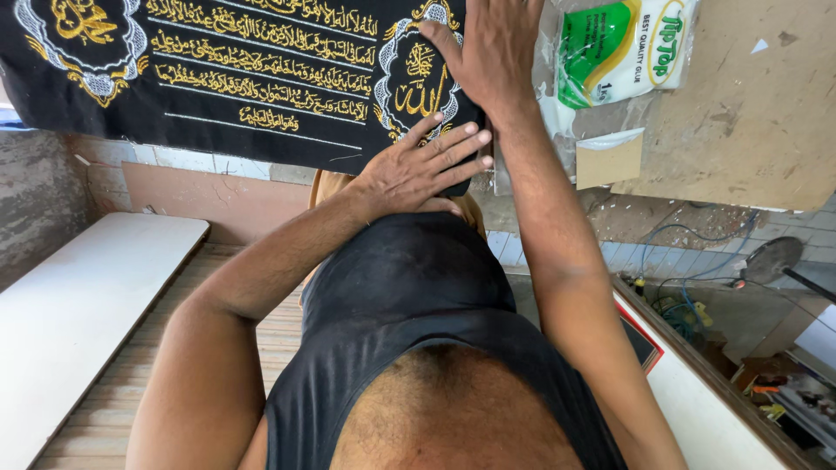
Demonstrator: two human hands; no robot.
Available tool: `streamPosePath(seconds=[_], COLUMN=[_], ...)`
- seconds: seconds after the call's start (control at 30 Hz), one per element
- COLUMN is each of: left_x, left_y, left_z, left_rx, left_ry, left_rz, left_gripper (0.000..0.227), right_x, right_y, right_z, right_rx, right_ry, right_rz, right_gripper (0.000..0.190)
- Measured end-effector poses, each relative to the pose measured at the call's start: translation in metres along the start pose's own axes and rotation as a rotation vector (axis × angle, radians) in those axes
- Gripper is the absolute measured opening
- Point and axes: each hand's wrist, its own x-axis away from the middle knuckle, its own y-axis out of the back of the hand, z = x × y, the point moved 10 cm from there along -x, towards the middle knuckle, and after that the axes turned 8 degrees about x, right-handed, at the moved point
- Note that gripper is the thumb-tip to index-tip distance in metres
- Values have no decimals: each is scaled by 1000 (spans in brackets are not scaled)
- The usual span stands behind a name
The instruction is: The person applies glue to rectangular cardboard pieces using a small wooden block, then places black embroidered fabric pieces onto the glued surfaces and presses them down. The person repeats this process for multiple units.
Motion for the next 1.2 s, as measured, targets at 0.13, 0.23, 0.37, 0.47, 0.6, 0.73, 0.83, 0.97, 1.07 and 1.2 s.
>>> streamPosePath(seconds=[0.13,0.23,0.37,0.47,0.6,0.73,0.83,0.97,1.07,1.2], left_x=[10,14,13,17,20,27,57,150,244,337], left_y=[15,29,42,47,41,35,43,104,160,230], left_z=[17,28,35,39,50,69,94,185,282,365], left_rx=[179,317,435,517,733,729,105,-103,-45,-108], left_ry=[119,182,203,204,203,196,176,354,737,1066], left_rz=[-84,-166,-213,-224,-199,-172,1,52,58,-329], left_gripper=[98,100,93,85,67,61,77,94,99,86], right_x=[74,144,188,189,170,132,104,92,87,63], right_y=[7,16,27,46,101,82,48,33,36,39], right_z=[45,73,88,84,76,93,114,125,135,158], right_rx=[358,4,112,43,-144,-264,-124,110,125,141], right_ry=[75,59,136,40,-253,-398,-447,-505,-509,-573], right_rz=[157,155,30,35,-203,-95,46,185,225,168], right_gripper=[72,73,66,67,60,71,94,109,110,101])
